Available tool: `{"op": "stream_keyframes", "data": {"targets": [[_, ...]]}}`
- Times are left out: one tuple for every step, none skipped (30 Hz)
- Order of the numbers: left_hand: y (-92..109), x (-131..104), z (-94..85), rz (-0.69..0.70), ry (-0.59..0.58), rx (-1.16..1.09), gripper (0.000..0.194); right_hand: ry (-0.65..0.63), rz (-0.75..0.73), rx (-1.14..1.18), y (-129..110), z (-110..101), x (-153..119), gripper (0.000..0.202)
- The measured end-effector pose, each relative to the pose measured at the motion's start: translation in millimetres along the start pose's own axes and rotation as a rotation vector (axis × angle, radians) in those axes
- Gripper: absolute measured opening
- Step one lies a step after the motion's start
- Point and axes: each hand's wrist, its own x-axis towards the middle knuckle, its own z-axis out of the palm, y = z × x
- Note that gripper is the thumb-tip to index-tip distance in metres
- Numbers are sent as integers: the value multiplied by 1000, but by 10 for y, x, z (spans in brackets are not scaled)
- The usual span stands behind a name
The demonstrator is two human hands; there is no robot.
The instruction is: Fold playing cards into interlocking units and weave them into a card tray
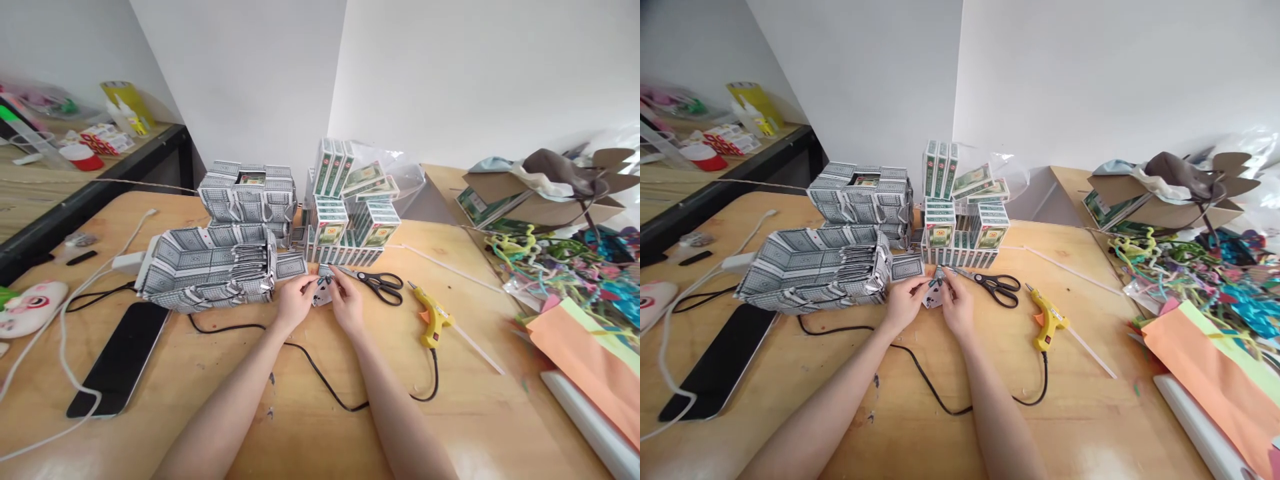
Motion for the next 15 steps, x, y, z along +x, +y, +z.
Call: {"op": "stream_keyframes", "data": {"targets": [[14,-6,2,41,-2,32,19,1,-33,-13,5,0,-1,33],[30,-13,4,77,-7,63,19,6,-57,-28,12,-2,-1,30],[45,-21,8,103,-11,88,19,18,-68,-42,19,-4,-1,27],[58,-29,12,117,-17,106,19,34,-64,-50,27,-7,1,25],[69,-37,16,119,-25,119,20,49,-47,-51,33,-10,2,24],[75,-46,20,108,-38,129,21,63,-22,-49,37,-13,4,23],[76,-54,24,83,-55,139,22,73,6,-45,39,-16,7,22],[73,-62,26,49,-82,143,24,75,37,-43,39,-20,10,22],[65,-68,27,12,-116,138,26,70,69,-44,37,-24,13,22],[53,-73,26,-22,-155,124,28,60,101,-46,34,-30,16,21],[39,-76,24,-51,-192,103,30,46,128,-49,30,-35,19,21],[25,-78,21,-74,-223,77,31,33,148,-51,27,-40,20,21],[11,-80,17,-92,-244,49,32,23,161,-51,26,-44,21,21],[-1,-81,12,-104,-258,23,33,19,165,-51,26,-47,20,21],[-11,-83,8,-113,-261,-1,33,20,163,-51,30,-49,18,21]]}}
